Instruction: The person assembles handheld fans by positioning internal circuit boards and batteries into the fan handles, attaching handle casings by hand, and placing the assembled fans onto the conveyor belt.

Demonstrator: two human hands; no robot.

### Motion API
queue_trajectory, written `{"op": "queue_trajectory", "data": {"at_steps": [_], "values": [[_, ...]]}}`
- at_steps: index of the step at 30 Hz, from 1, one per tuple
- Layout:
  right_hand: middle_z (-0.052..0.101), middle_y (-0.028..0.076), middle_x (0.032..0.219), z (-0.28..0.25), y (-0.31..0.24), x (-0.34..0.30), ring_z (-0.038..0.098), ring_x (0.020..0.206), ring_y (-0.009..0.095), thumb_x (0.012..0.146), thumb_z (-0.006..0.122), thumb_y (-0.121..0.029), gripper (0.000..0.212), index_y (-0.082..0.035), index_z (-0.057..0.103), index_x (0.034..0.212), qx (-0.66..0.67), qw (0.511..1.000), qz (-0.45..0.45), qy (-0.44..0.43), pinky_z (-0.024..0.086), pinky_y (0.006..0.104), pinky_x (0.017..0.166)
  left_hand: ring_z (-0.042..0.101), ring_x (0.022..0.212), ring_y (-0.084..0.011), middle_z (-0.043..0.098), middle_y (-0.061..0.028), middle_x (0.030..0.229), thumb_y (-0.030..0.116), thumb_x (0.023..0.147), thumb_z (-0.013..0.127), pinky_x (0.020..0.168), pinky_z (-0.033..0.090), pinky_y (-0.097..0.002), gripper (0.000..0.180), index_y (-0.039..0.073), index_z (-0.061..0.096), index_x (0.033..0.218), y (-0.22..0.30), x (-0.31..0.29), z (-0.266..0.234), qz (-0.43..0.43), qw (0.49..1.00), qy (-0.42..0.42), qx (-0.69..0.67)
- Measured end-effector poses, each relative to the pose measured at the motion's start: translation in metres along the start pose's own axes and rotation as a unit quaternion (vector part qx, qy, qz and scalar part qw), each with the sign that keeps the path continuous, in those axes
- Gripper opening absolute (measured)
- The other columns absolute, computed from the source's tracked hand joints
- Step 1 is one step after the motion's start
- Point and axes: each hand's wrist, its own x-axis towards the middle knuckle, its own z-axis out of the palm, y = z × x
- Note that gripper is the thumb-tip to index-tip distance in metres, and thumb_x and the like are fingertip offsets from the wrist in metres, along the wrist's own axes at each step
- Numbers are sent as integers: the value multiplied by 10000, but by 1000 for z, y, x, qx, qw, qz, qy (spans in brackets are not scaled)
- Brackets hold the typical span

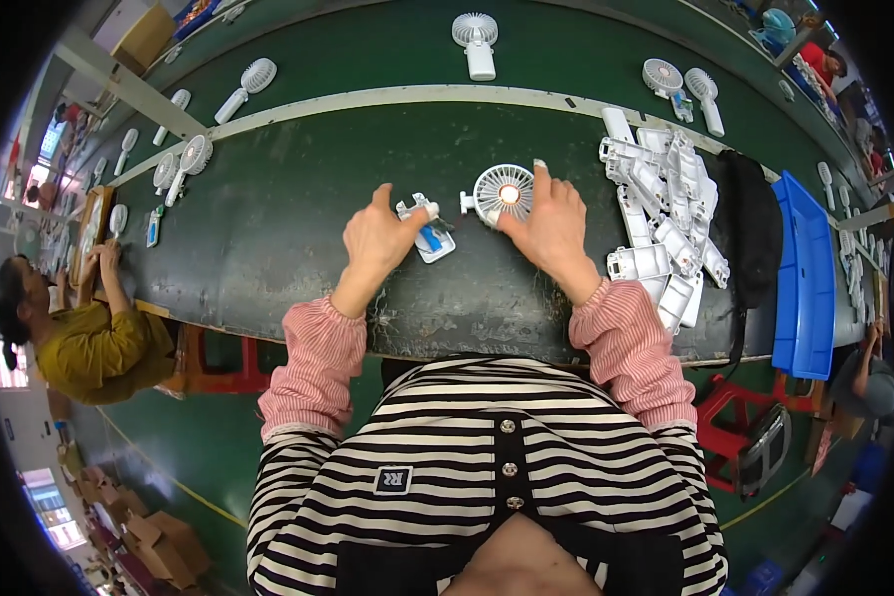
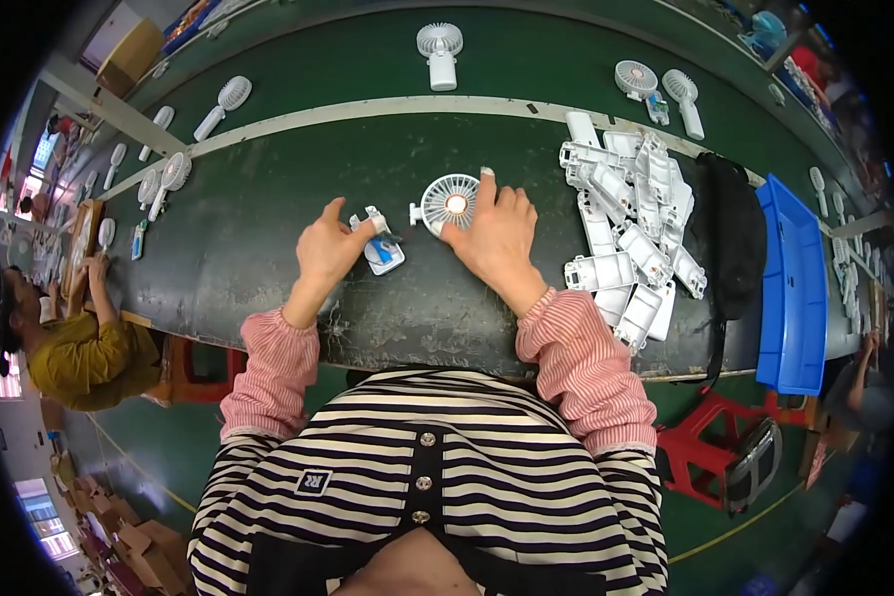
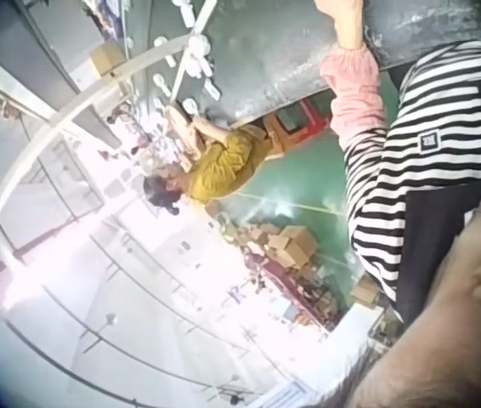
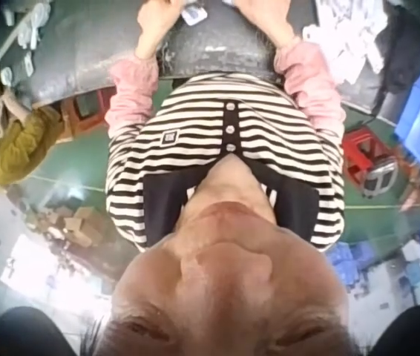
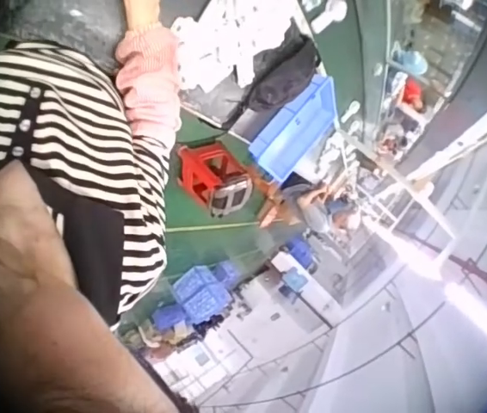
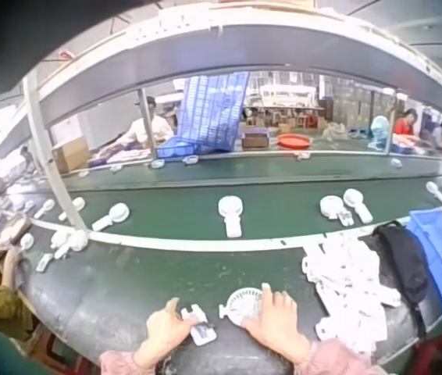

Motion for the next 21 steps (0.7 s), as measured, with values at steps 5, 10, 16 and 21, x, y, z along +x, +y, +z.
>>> {"op": "queue_trajectory", "data": {"at_steps": [5,10,16,21], "values": [[500,234,1068,-4,-3,2,510,951,399,620,709,-259,802,26,329,1266,56,997,16,-57,399,467,819,630,757,-327,637,-201,785,433,642,685,683,488,-393,747,-53,482,1171,14,3,10,-13,998,-52,-34],[454,199,1110,-9,-8,9,528,934,370,586,722,-170,834,24,309,1283,169,974,70,-131,451,376,807,620,643,-218,644,-112,738,277,643,708,630,481,-319,538,-71,579,1033,17,1,25,-14,973,-114,-200],[571,126,1086,6,29,14,544,974,159,617,725,-57,713,82,396,1234,513,836,161,-113,425,259,860,573,679,-87,630,-69,790,39,757,620,591,458,-217,228,-60,592,960,20,-8,33,-74,868,-194,-452],[557,78,1112,-26,49,25,524,1020,138,716,644,-9,594,22,409,1260,625,745,182,-141,417,272,881,604,753,-125,626,-101,897,39,813,501,637,484,-231,221,-28,528,1022,40,-19,26,-131,763,-310,-552]]}}
